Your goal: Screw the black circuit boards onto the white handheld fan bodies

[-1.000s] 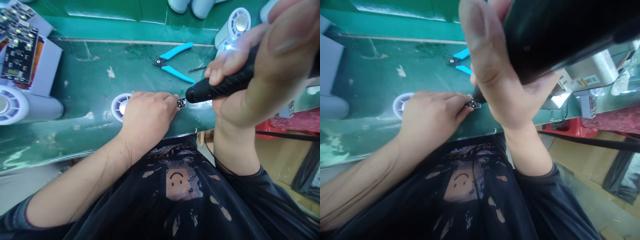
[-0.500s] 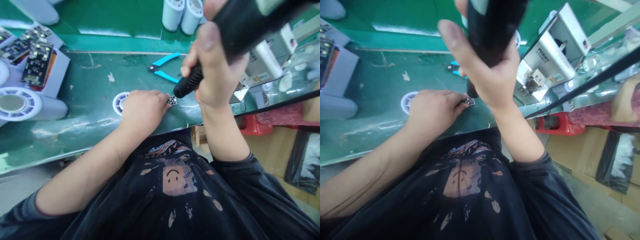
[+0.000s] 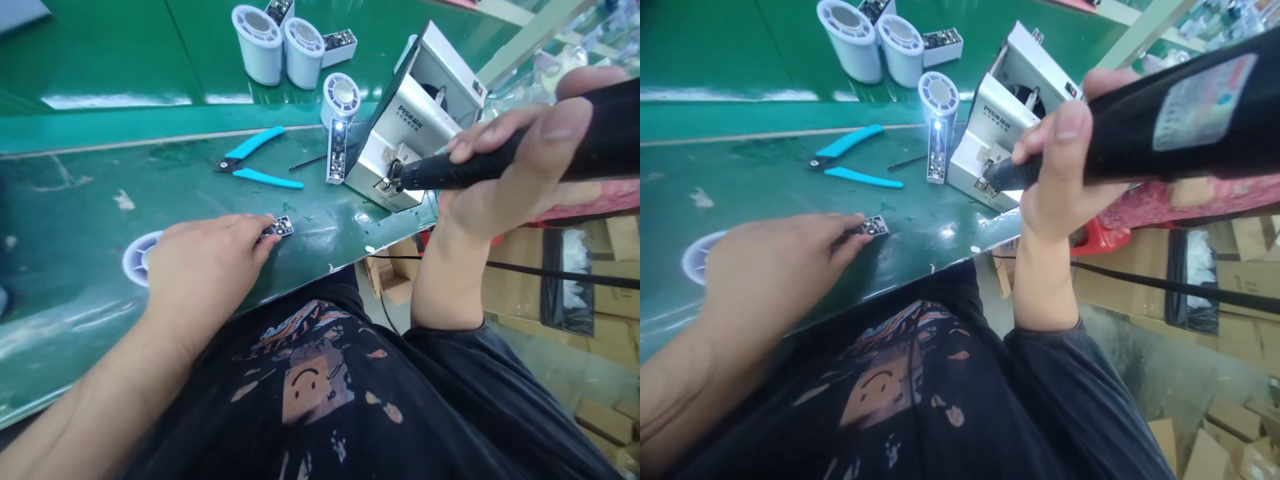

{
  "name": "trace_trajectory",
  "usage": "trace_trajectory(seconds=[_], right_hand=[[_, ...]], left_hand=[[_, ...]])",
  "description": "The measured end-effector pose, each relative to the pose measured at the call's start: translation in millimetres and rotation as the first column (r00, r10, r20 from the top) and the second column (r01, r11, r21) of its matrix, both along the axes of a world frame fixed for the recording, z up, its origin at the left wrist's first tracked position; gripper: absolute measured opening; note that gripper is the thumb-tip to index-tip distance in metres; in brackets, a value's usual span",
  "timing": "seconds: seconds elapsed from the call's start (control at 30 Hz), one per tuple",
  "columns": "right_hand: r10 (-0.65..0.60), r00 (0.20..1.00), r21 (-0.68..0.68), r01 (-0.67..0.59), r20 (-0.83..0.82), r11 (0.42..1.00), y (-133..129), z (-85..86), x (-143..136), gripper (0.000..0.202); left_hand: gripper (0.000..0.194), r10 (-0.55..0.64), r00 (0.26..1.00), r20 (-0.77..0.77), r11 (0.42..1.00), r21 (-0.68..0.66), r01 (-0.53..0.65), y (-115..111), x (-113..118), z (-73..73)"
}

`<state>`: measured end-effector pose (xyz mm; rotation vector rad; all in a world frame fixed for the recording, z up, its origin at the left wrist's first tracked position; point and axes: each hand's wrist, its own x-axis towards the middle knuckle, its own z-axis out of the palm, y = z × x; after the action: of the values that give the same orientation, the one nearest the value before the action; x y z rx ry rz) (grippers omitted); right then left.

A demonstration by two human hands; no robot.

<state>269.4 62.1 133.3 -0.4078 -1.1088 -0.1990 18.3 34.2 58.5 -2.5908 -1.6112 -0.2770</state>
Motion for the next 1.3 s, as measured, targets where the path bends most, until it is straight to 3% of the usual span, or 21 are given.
trace_trajectory(seconds=[0.07,0.2,0.37,0.5,0.57,0.67,0.73,0.83,0.93,1.0,1.1,1.23,1.3], right_hand=[[0.085,0.996,0.100,-0.085,0.007,0.991,3.8,-0.6,-2.9,0.031],[0.140,0.989,0.050,-0.143,0.055,0.988,-1.2,-1.5,-3.0,0.027],[0.108,0.987,0.008,-0.110,0.121,0.994,-6.2,-6.3,-7.0,0.021],[0.078,0.977,-0.089,-0.061,0.200,0.994,-3.6,3.9,-5.9,0.012],[0.176,0.968,-0.236,-0.131,0.179,0.963,-1.3,13.2,-4.9,0.013],[0.358,0.932,-0.441,-0.295,0.063,0.847,-3.2,18.2,-14.4,0.026],[0.442,0.897,-0.414,-0.404,-0.007,0.815,-10.1,11.3,-32.0,0.039],[0.503,0.862,-0.340,-0.490,-0.054,0.803,-24.1,-6.8,-66.7,0.036],[0.496,0.865,-0.360,-0.486,-0.070,0.796,-29.1,-19.9,-94.5,0.030],[0.466,0.882,-0.375,-0.455,-0.068,0.808,-24.9,-24.0,-104.9,0.039],[0.462,0.886,-0.382,-0.435,-0.022,0.815,-13.8,-27.1,-110.7,0.056],[0.453,0.890,-0.298,-0.419,0.051,0.857,-9.3,-26.8,-107.0,0.051],[0.391,0.920,-0.480,-0.327,0.037,0.814,-13.9,-22.0,-100.1,0.036]], left_hand=[[0.053,0.013,1.000,0.017,1.000,-0.025,-0.013,0.1,0.4,0.8],[0.049,0.032,0.997,0.066,0.998,-0.054,-0.028,0.8,-0.5,2.8],[0.051,0.044,0.999,0.019,0.997,-0.066,-0.042,0.0,-0.1,5.7],[0.052,0.024,1.000,-0.006,0.999,-0.035,-0.024,-0.1,0.0,3.1],[0.051,0.019,1.000,0.000,1.000,-0.010,-0.019,0.4,-0.2,0.3],[0.048,0.024,0.999,0.030,1.000,0.003,-0.024,1.5,-0.5,-4.3],[0.044,0.019,0.997,0.081,1.000,0.012,-0.020,2.5,-0.6,-7.6],[0.039,0.011,0.991,0.131,0.999,0.049,-0.018,5.0,-0.9,-12.3],[0.036,0.014,0.992,0.129,0.999,0.046,-0.021,7.2,-0.9,-14.6],[0.034,0.016,0.988,0.155,0.999,0.025,-0.020,7.4,-0.9,-14.0],[0.033,0.004,0.978,0.210,1.000,0.001,-0.004,6.4,-1.4,-11.6],[0.034,-0.013,0.975,0.222,1.000,0.004,0.012,5.8,-2.6,-10.0],[0.034,-0.022,0.973,0.230,1.000,0.015,0.019,5.7,-2.8,-10.1]])
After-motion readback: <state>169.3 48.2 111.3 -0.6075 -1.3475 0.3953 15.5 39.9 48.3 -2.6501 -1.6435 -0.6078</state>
